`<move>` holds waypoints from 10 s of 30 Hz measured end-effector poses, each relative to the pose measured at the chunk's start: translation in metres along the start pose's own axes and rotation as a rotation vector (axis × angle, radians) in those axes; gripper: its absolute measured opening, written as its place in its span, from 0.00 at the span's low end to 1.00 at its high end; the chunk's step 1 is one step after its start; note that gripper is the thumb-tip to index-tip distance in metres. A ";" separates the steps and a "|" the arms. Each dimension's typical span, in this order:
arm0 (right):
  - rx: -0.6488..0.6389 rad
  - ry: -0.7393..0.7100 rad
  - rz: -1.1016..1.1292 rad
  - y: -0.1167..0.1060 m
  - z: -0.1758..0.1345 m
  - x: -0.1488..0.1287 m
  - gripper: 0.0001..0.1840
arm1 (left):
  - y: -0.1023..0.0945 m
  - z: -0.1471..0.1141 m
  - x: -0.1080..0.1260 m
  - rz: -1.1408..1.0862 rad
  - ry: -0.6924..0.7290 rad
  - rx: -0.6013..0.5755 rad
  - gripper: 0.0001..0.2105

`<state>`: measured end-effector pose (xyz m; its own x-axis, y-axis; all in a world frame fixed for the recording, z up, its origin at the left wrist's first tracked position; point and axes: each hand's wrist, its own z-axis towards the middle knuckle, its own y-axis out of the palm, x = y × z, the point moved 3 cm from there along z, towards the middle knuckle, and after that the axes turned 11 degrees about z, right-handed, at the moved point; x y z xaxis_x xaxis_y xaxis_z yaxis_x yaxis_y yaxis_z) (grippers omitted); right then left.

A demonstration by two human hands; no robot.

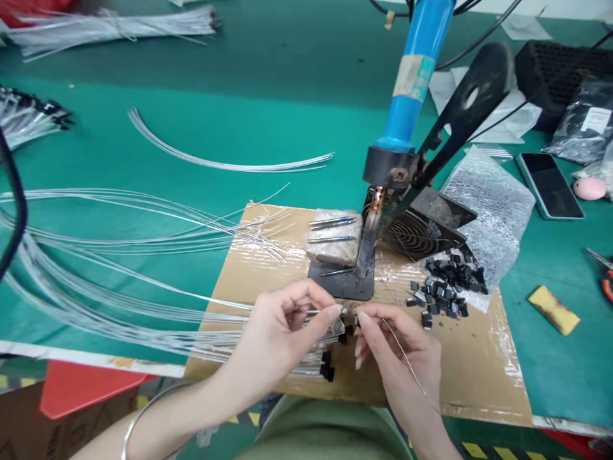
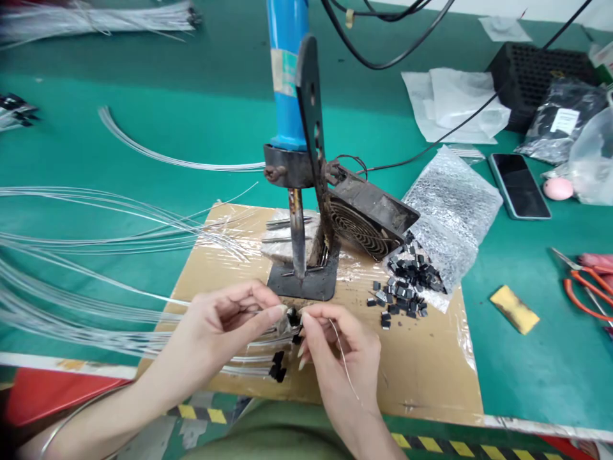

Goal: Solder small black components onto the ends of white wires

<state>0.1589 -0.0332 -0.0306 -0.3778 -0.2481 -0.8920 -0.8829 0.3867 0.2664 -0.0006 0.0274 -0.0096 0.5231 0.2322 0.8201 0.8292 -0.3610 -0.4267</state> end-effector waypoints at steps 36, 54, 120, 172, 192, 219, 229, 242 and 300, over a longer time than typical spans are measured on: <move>0.000 0.012 0.007 0.000 0.005 -0.001 0.09 | 0.006 0.001 0.005 -0.137 0.091 -0.067 0.08; 0.035 0.025 0.116 0.003 0.003 0.000 0.04 | 0.008 -0.001 0.006 -0.161 0.131 -0.023 0.07; -0.025 -0.245 -0.042 -0.002 0.006 -0.015 0.13 | 0.008 0.017 0.016 -0.157 0.116 0.149 0.05; 0.005 -0.288 -0.015 -0.003 0.008 -0.018 0.13 | 0.002 0.016 0.021 -0.158 0.138 0.175 0.03; -0.132 -0.400 -0.028 -0.006 0.016 -0.017 0.10 | 0.006 0.015 0.019 -0.148 0.193 0.198 0.04; -0.137 -0.419 -0.063 -0.005 0.014 -0.019 0.10 | 0.004 0.013 0.020 -0.144 0.201 0.208 0.04; -0.124 -0.428 -0.089 -0.009 0.017 -0.016 0.10 | 0.006 0.013 0.019 -0.089 0.192 0.209 0.05; -0.100 -0.454 -0.092 -0.006 0.013 -0.019 0.10 | 0.005 0.012 0.021 -0.104 0.220 0.212 0.05; -0.028 -0.659 -0.265 0.001 0.008 -0.013 0.08 | 0.007 0.009 0.016 -0.060 0.342 0.264 0.06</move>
<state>0.1657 -0.0223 -0.0216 0.0902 0.2617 -0.9609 -0.9318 0.3627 0.0113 0.0158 0.0365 -0.0026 0.4142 -0.0827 0.9064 0.9013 -0.1019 -0.4211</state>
